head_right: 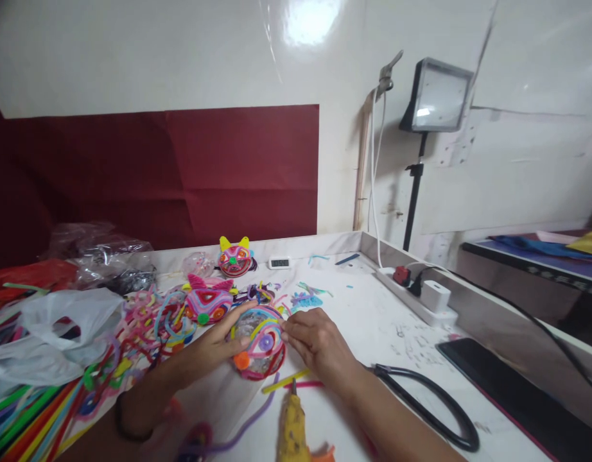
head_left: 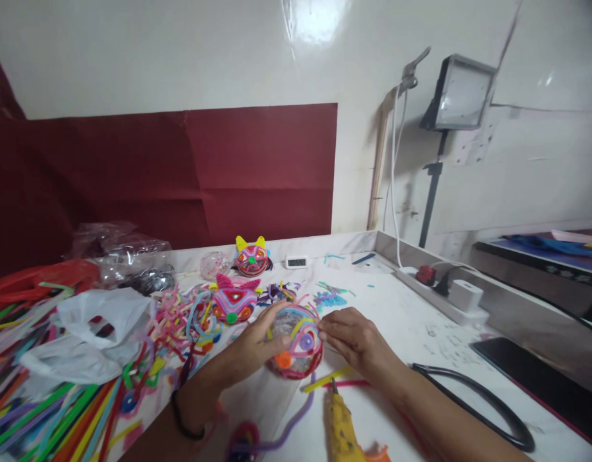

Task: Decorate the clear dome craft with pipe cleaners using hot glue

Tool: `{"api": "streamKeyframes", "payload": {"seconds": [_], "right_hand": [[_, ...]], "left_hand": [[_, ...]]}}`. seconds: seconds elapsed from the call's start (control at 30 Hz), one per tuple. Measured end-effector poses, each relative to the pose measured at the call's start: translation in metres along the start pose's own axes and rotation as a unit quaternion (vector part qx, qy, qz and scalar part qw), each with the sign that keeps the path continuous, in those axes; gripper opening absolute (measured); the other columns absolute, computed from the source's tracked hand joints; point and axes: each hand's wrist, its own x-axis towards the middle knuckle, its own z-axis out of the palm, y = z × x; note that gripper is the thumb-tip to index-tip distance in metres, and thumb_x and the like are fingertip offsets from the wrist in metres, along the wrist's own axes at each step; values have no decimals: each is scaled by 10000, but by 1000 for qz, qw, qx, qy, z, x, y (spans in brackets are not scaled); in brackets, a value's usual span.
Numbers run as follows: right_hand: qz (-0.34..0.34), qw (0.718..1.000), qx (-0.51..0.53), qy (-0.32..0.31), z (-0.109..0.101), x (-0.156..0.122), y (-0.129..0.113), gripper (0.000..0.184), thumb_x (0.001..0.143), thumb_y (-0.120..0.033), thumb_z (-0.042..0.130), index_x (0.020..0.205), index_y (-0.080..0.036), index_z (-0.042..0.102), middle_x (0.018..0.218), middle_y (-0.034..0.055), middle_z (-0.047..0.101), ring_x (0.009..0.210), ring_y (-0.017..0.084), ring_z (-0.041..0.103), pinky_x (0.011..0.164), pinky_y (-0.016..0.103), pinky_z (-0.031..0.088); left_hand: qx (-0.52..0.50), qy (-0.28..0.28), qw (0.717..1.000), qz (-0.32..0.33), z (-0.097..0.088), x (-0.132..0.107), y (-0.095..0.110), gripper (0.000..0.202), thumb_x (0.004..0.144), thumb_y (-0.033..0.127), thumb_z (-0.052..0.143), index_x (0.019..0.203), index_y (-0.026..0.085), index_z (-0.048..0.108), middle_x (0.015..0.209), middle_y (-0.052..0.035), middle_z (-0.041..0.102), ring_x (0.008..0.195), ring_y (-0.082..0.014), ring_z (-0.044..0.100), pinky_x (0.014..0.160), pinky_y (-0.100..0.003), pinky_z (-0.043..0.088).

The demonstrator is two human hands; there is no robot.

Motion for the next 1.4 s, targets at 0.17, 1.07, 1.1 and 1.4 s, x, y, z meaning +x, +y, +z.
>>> {"api": "streamKeyframes", "payload": {"seconds": [0.17, 1.07, 1.1, 1.4], "right_hand": [[4, 1000, 2, 1, 1, -1, 1, 296, 1011, -312, 446, 998, -193, 717, 888, 87, 748, 791, 175, 686, 703, 309, 501], [12, 1000, -8, 1, -1, 0, -2, 291, 1008, -303, 451, 965, -191, 715, 868, 79, 746, 795, 174, 680, 714, 308, 494], [13, 1000, -8, 0, -1, 0, -2, 285, 1007, -301, 453, 967, -194, 715, 862, 76, 745, 789, 172, 679, 710, 306, 492], [15, 1000, -5, 1, 0, -1, -1, 281, 1007, -292, 452, 952, -200, 712, 841, 67, 735, 774, 168, 670, 714, 300, 486]], "left_hand": [[29, 1, 1000, -4, 0, -2, 8, 657, 871, 386, 562, 1467, 202, 358, 1557, -61, 363, 1432, -289, 293, 1198, -425, 196], [73, 2, 997, 21, 2, -3, 15, 623, 892, 382, 510, 1466, 190, 360, 1559, -51, 361, 1452, -270, 256, 1204, -424, 199], [76, 3, 997, 25, 2, -3, 14, 618, 896, 380, 510, 1467, 196, 362, 1559, -50, 362, 1450, -267, 261, 1204, -423, 199], [111, 6, 993, 29, 3, -3, 9, 617, 915, 384, 499, 1483, 197, 344, 1580, -55, 319, 1451, -267, 265, 1203, -431, 200]]}}
